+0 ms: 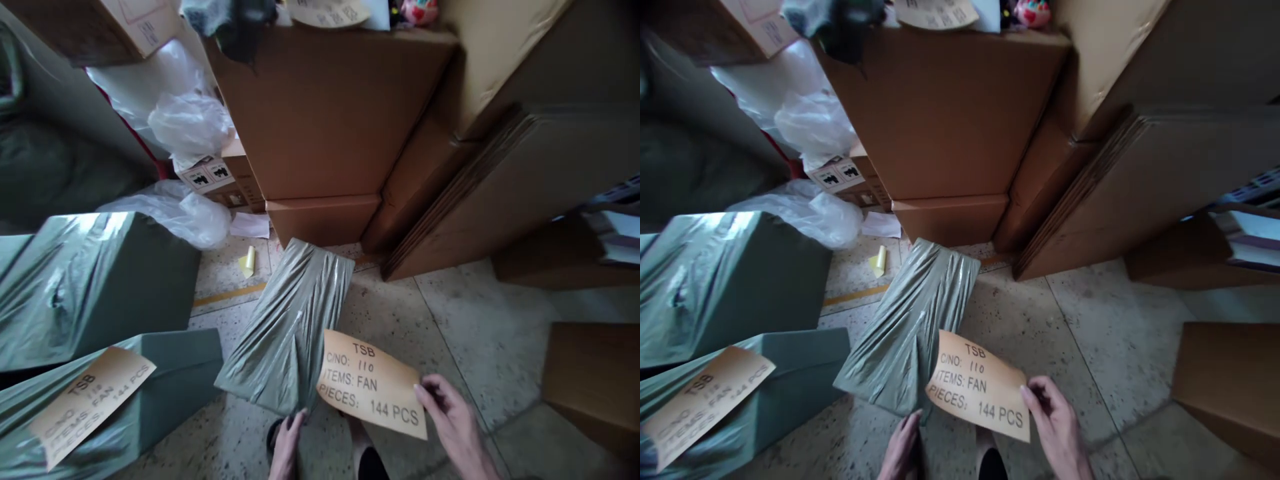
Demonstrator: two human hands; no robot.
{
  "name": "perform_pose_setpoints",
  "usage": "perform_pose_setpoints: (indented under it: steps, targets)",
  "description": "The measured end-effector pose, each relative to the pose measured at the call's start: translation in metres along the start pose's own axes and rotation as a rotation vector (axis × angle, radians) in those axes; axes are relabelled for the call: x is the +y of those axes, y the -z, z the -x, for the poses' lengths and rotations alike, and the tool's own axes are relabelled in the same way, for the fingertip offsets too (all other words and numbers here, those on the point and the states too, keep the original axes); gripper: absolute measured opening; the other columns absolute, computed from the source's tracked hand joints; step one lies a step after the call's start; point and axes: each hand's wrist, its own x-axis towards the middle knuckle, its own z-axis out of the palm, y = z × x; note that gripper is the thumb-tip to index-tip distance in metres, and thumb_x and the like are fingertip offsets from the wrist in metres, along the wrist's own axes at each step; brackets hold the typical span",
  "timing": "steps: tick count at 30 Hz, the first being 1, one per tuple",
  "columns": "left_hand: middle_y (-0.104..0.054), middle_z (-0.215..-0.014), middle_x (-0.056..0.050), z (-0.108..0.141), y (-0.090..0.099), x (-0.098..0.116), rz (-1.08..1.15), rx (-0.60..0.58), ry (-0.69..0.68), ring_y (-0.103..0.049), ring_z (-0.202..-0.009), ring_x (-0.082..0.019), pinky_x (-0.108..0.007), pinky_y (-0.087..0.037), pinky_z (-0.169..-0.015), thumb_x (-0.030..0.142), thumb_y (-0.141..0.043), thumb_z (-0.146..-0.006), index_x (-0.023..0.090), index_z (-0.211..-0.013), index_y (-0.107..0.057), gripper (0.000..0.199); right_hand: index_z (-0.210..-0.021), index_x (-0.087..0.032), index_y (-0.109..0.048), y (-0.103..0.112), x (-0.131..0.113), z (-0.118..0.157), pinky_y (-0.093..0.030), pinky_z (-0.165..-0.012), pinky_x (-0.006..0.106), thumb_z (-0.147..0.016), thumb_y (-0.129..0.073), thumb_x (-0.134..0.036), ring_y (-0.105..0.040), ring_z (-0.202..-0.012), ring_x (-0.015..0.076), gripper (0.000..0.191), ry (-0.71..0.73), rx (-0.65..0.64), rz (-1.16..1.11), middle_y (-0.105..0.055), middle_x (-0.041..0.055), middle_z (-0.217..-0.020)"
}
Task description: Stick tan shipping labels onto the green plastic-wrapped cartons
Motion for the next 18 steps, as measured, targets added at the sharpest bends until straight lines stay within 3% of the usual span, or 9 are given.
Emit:
perform_pose_setpoints:
  steps: [2,4,7,9,11,13,15,18]
  targets:
    - [-0.08,-0.107,-0.017,0.009,0.014,0.004,-0.039,-0.039,-0.043,-0.065,-0.12,-0.046,-0.051,-0.055,-0.097,0.06,-0.082,-0.052,0.023,-0.085,-0.077,0.05,-0.087,-0.023,-0.062,-0.007,-0.019,0.024,-0.05,-0.062,0.026,-0.082,-0.059,-0.065,-0.062,-0.074,0.0192,0.042,0.072,-0.038,-0.01,-0.066,0.0025,-0.079]
    - [-0.079,-0.111,-0.019,0.018,0.044,0.025,-0.049,-0.047,-0.117,-0.064,-0.121,-0.045,-0.051,-0.052,-0.104,0.061,-0.08,-0.053,0.017,-0.092,-0.076,0.059,-0.089,-0.023,-0.06,-0.007,-0.042,0.044,-0.049,-0.065,0.027,-0.088,-0.056,-0.059,-0.061,-0.076,0.0181,0.037,0.147,-0.105,-0.001,-0.064,0.0014,-0.081]
    - [-0.071,-0.128,-0.017,0.049,0.093,0.091,-0.113,-0.039,-0.327,-0.061,-0.127,-0.036,-0.047,-0.047,-0.11,0.063,-0.066,-0.072,0.016,-0.114,-0.069,0.063,-0.088,-0.022,-0.059,0.001,-0.079,0.066,-0.047,-0.067,0.028,-0.092,-0.054,-0.051,-0.062,-0.078,0.0175,0.029,0.266,-0.231,0.088,-0.066,0.0015,-0.084]
    - [-0.069,-0.132,-0.013,0.088,0.109,0.148,-0.223,-0.076,-0.547,-0.065,-0.12,-0.034,-0.049,-0.051,-0.105,0.06,-0.063,-0.08,0.022,-0.122,-0.064,0.057,-0.087,-0.022,-0.06,0.004,-0.107,0.076,-0.046,-0.068,0.028,-0.093,-0.051,-0.043,-0.063,-0.078,0.0173,0.024,0.362,-0.334,0.198,-0.068,0.0019,-0.086]
    - [-0.062,-0.139,-0.011,0.138,0.107,0.201,-0.42,-0.181,-0.852,-0.063,-0.121,-0.031,-0.048,-0.052,-0.104,0.052,-0.066,-0.082,0.027,-0.126,-0.061,0.051,-0.086,-0.022,-0.062,0.003,-0.138,0.087,-0.043,-0.068,0.029,-0.092,-0.052,-0.036,-0.063,-0.076,0.0168,0.018,0.483,-0.397,0.361,-0.07,0.0012,-0.085]
    - [-0.06,-0.141,-0.01,0.184,0.092,0.238,-0.661,-0.315,-1.111,-0.06,-0.124,-0.03,-0.047,-0.049,-0.106,0.042,-0.073,-0.078,0.029,-0.131,-0.058,0.056,-0.087,-0.023,-0.065,-0.001,-0.169,0.098,-0.04,-0.068,0.029,-0.089,-0.055,-0.031,-0.064,-0.077,0.0172,0.012,0.632,-0.412,0.553,-0.073,0.0007,-0.086]
    - [-0.069,-0.123,-0.009,0.215,0.076,0.258,-0.875,-0.325,-1.241,-0.065,-0.112,-0.029,-0.043,-0.052,-0.097,0.032,-0.074,-0.076,0.026,-0.119,-0.062,0.046,-0.09,-0.024,-0.067,-0.008,-0.199,0.11,-0.036,-0.066,0.029,-0.085,-0.056,-0.026,-0.065,-0.078,0.0183,0.012,0.764,-0.415,0.726,-0.075,0.0015,-0.087]
    - [-0.073,-0.094,-0.005,0.231,0.063,0.269,-1.09,-0.265,-1.275,-0.069,-0.087,-0.024,-0.034,-0.05,-0.076,0.024,-0.063,-0.082,0.023,-0.094,-0.064,0.012,-0.094,-0.025,-0.068,-0.015,-0.231,0.123,-0.033,-0.063,0.031,-0.082,-0.056,-0.022,-0.067,-0.078,0.0205,0.018,0.894,-0.407,0.896,-0.076,0.003,-0.087]
